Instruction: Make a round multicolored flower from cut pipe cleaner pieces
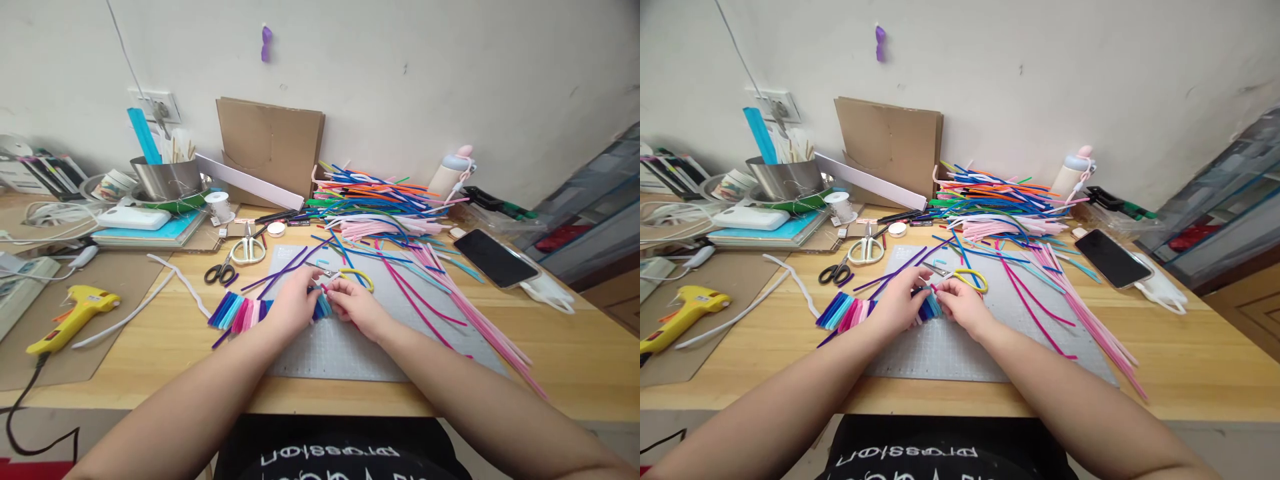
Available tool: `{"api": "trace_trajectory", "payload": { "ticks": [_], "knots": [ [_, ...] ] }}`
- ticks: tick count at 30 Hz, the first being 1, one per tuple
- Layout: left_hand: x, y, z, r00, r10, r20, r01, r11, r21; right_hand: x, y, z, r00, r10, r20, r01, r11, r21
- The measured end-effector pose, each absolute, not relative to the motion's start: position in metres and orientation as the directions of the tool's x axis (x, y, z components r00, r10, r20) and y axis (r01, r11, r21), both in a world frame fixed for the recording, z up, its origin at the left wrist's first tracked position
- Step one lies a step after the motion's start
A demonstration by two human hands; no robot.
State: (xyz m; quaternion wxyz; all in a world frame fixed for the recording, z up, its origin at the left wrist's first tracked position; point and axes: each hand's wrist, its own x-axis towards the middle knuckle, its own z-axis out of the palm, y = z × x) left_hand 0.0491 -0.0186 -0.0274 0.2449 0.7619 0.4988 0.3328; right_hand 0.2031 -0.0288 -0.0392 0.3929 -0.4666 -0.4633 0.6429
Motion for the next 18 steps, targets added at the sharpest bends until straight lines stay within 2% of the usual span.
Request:
{"api": "trace_trajectory", "payload": {
  "ticks": [8, 11, 14, 18],
  "knots": [
    [0.0494, -0.0167, -0.0297, 0.245, 0.922, 0.301, 0.44, -0.382, 0.812, 0.2039, -0.0295, -0.0376, -0.29, 0.924, -0.248, -0.173, -0.306, -0.936],
    [0.0476, -0.0168, -0.0276, 0.221, 0.934, 0.279, 0.494, -0.354, 0.794, 0.2034, -0.0299, -0.0374, -0.283, 0.93, -0.235, -0.168, -0.29, -0.942],
    [0.0442, -0.016, -0.0248, 0.206, 0.956, 0.207, 0.61, -0.291, 0.737, 0.2031, -0.03, -0.0377, -0.267, 0.938, -0.222, -0.164, -0.271, -0.949],
    [0.0403, -0.011, -0.0267, 0.242, 0.968, 0.068, 0.518, -0.188, 0.834, 0.2034, -0.0285, -0.0387, -0.261, 0.939, -0.225, -0.156, -0.271, -0.95]
  ]
}}
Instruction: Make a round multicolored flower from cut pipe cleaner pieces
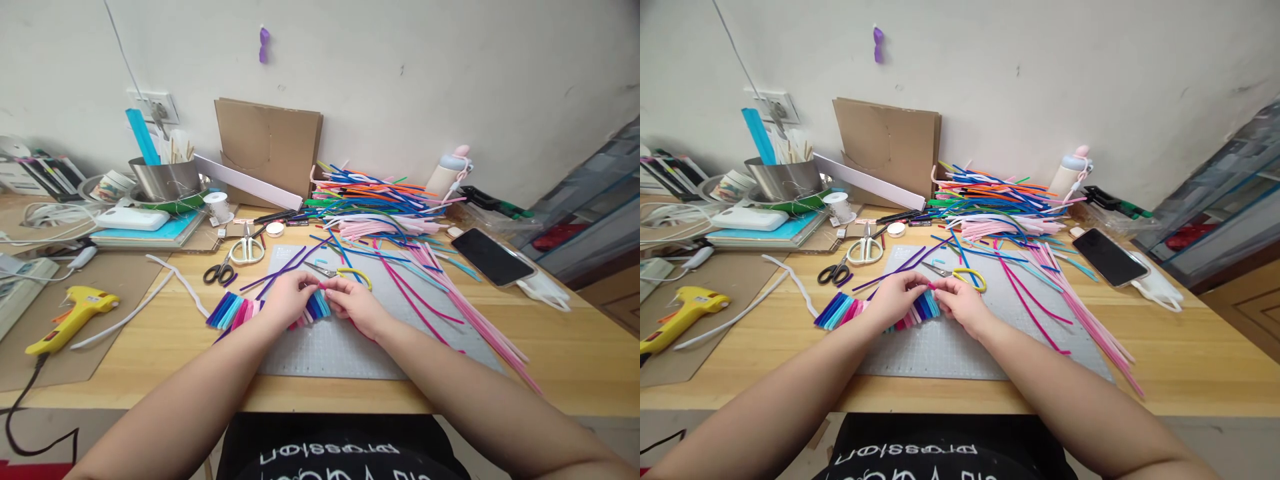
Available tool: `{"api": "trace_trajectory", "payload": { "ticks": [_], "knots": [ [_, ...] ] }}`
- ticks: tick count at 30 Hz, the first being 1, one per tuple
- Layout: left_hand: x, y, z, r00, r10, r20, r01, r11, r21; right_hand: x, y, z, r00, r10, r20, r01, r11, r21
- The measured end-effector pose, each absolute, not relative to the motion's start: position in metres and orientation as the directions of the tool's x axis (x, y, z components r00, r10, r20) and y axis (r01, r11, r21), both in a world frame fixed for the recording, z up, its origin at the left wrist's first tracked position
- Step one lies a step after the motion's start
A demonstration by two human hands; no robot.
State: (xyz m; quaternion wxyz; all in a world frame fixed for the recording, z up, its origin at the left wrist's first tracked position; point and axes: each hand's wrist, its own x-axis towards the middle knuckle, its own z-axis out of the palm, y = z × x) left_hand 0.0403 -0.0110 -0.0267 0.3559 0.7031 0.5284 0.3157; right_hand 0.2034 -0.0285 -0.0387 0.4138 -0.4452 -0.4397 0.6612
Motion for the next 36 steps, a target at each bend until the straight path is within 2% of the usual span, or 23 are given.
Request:
{"api": "trace_trajectory", "payload": {
  "ticks": [5, 12, 19, 25, 32, 36],
  "knots": [
    [0.038, -0.004, -0.03, 0.246, 0.969, 0.033, 0.432, -0.14, 0.891, 0.205, -0.025, -0.04, -0.164, 0.96, -0.229, -0.123, -0.25, -0.96],
    [0.039, -0.004, -0.022, 0.263, 0.965, -0.008, 0.274, -0.067, 0.96, 0.203, -0.029, -0.038, -0.167, 0.957, -0.238, -0.079, -0.254, -0.964],
    [0.037, -0.005, -0.022, 0.295, 0.955, -0.019, 0.345, -0.088, 0.934, 0.201, -0.033, -0.034, -0.187, 0.962, -0.2, -0.124, -0.225, -0.967],
    [0.037, -0.004, -0.023, 0.292, 0.956, 0.015, 0.296, -0.105, 0.95, 0.2, -0.034, -0.035, -0.176, 0.963, -0.205, -0.122, -0.228, -0.966],
    [0.038, -0.007, -0.02, 0.303, 0.953, 0.01, 0.384, -0.132, 0.914, 0.2, -0.035, -0.034, -0.158, 0.972, -0.173, -0.136, -0.195, -0.971],
    [0.039, -0.008, -0.018, 0.312, 0.949, 0.036, 0.349, -0.15, 0.925, 0.201, -0.034, -0.034, -0.123, 0.978, -0.168, -0.153, -0.186, -0.971]
  ]
}}
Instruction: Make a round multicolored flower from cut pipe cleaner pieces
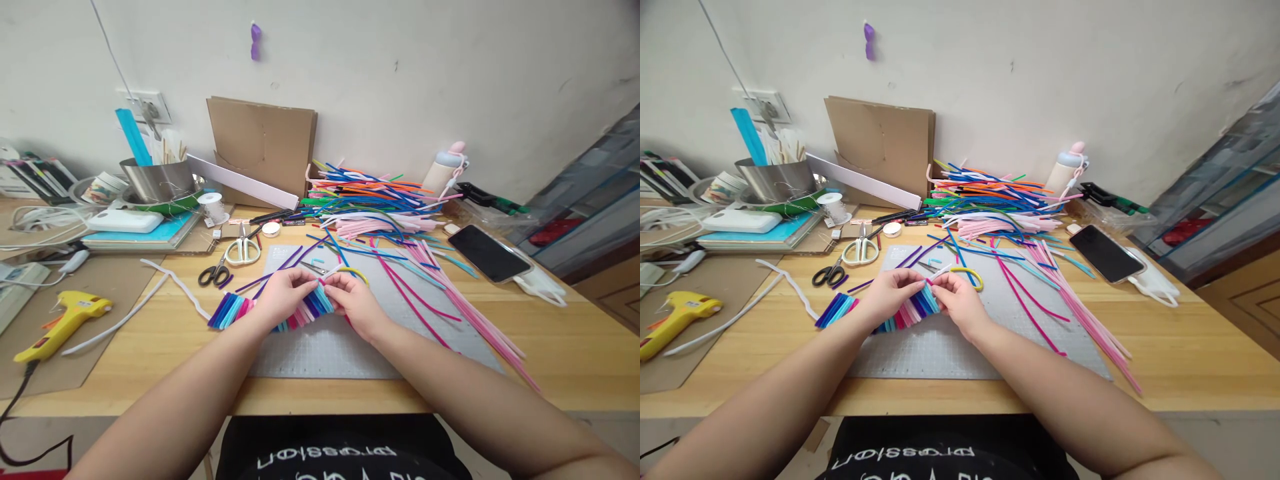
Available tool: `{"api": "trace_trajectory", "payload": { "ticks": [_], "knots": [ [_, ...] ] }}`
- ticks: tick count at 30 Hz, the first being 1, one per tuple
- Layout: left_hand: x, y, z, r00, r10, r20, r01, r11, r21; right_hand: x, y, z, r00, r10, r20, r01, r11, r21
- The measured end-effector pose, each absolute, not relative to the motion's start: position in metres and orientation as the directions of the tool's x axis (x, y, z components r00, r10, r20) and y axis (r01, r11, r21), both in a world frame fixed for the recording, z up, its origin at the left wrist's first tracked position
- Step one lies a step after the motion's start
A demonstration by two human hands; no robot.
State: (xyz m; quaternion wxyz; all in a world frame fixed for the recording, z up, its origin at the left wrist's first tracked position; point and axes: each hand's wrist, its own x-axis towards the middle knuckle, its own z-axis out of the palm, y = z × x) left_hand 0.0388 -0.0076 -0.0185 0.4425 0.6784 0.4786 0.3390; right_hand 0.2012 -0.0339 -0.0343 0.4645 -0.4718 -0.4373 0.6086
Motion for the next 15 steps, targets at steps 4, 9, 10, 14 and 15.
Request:
{"api": "trace_trajectory", "payload": {
  "ticks": [4, 9, 10, 14, 15],
  "knots": [
    [0.0394, -0.0078, -0.0196, 0.316, 0.947, 0.058, 0.327, -0.166, 0.93, 0.2006, -0.0329, -0.0346, -0.109, 0.982, -0.153, -0.141, -0.167, -0.976],
    [0.0405, -0.0094, -0.0207, 0.35, 0.934, 0.076, 0.31, -0.192, 0.931, 0.1991, -0.0335, -0.0348, -0.099, 0.985, -0.145, -0.114, -0.156, -0.981],
    [0.0407, -0.0099, -0.0205, 0.35, 0.934, 0.077, 0.312, -0.194, 0.93, 0.1991, -0.0334, -0.0348, -0.097, 0.986, -0.132, -0.123, -0.143, -0.982],
    [0.0412, -0.0117, -0.018, 0.345, 0.936, 0.077, 0.347, -0.203, 0.915, 0.2002, -0.0324, -0.0348, -0.099, 0.992, -0.081, -0.132, -0.094, -0.987],
    [0.0413, -0.0121, -0.0173, 0.348, 0.934, 0.078, 0.357, -0.209, 0.91, 0.2006, -0.0322, -0.0348, -0.094, 0.993, -0.073, -0.121, -0.084, -0.989]
  ]
}}
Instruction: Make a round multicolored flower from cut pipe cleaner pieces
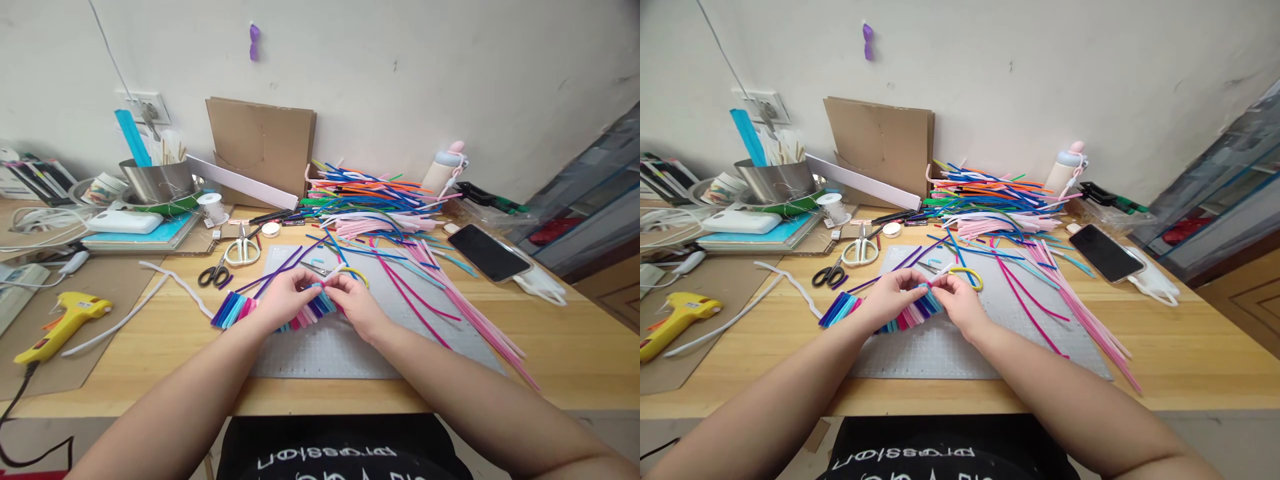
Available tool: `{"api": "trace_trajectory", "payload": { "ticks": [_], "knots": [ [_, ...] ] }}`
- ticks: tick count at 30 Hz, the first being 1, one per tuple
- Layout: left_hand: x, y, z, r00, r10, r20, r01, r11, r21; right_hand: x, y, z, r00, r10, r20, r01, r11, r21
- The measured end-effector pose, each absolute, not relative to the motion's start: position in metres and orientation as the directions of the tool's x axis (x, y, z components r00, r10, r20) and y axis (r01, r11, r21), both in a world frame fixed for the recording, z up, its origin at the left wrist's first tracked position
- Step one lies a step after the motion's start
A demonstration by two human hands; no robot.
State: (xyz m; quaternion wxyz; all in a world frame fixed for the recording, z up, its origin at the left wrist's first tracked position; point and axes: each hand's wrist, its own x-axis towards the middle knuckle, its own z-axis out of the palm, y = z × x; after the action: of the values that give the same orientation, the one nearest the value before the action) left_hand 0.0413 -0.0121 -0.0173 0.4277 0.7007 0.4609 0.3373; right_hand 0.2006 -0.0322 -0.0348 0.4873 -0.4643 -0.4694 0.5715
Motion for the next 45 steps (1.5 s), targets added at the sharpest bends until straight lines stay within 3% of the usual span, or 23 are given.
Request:
{"api": "trace_trajectory", "payload": {
  "ticks": [13, 21, 29, 45],
  "knots": [
    [0.04, -0.009, -0.02, 0.313, 0.948, 0.064, 0.341, -0.175, 0.924, 0.202, -0.031, -0.035, -0.041, 0.999, -0.021, -0.042, -0.023, -0.999],
    [0.04, -0.009, -0.021, 0.294, 0.954, 0.059, 0.318, -0.156, 0.935, 0.205, -0.023, -0.04, 0.072, 0.987, -0.143, -0.235, -0.122, -0.964],
    [0.04, -0.009, -0.022, 0.337, 0.941, 0.038, 0.214, -0.115, 0.97, 0.204, -0.034, -0.033, -0.066, 0.991, 0.118, 0.069, 0.122, -0.99],
    [0.041, -0.01, -0.022, 0.325, 0.944, 0.057, 0.258, -0.146, 0.955, 0.2, -0.037, -0.034, -0.058, 0.997, 0.058, 0.022, 0.06, -0.998]
  ]
}}
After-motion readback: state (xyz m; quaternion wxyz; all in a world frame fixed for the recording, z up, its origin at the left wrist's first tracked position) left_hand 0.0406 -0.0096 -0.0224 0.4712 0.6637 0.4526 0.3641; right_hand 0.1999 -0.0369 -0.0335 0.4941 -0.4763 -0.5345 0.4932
